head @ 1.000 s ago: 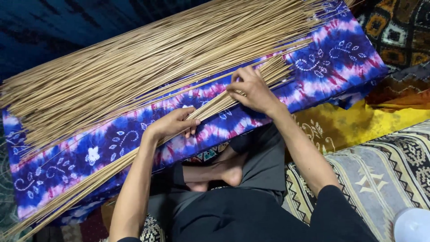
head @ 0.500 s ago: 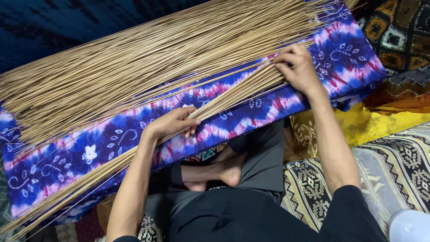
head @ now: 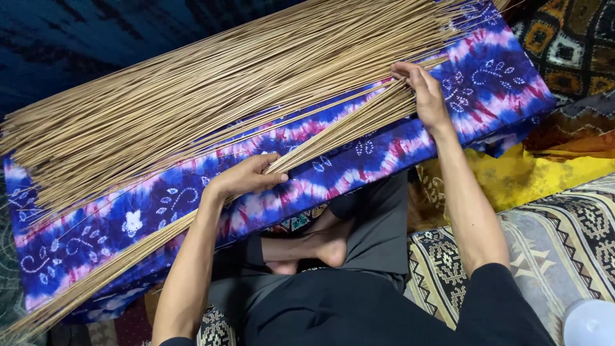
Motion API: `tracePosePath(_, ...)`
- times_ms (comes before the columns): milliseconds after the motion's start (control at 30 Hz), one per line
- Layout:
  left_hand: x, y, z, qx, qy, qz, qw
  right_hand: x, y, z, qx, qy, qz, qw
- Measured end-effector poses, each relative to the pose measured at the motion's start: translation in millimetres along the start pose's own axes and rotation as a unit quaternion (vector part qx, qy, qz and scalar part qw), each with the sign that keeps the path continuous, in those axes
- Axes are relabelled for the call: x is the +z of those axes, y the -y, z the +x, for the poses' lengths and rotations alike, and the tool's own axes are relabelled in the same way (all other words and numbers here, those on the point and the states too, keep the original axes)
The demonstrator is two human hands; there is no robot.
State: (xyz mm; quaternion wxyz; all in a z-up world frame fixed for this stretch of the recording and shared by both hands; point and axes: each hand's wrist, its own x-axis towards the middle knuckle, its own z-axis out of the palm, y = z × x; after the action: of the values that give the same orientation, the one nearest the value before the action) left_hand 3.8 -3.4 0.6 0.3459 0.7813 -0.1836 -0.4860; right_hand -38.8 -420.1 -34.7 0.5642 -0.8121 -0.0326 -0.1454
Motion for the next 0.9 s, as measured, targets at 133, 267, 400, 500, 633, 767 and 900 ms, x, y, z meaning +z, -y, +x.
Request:
tracePosePath(133,-3,-10,-14,-0.002,-0.002,0.011,1.000,-6,12,-6,-0.004,-0.023,0.036,0.999)
tracePosePath(267,-3,-25,-36,0.020,0.019,-0.023,0.999,1,41,-16,-0.014,-0.032,0.014,0.999)
tracePosePath(400,1,-39,-53,0.025,0.011,-0.051,0.998,5,52,-23,0.000,-0.022,0.032,0.999)
tracePosePath(500,-2,-30,-47,0.023,0.009,-0.055,0.998,7,30,-22,0.012,0.007,0.254,0.967)
tracePosePath(633,-3,-3,-29,0.111,0.023,-0.068,0.991,12,-7,-31,0.127,-0.090,0.358,0.921)
tracePosePath(767,-6,32,-3,0.119,0.036,-0.140,0.982,10,-68,-39,0.115,-0.075,0.325,0.936)
tracePosePath(900,-4,33,-4,0.130,0.060,-0.180,0.973,15,-59,-40,0.111,-0.053,0.326,0.937)
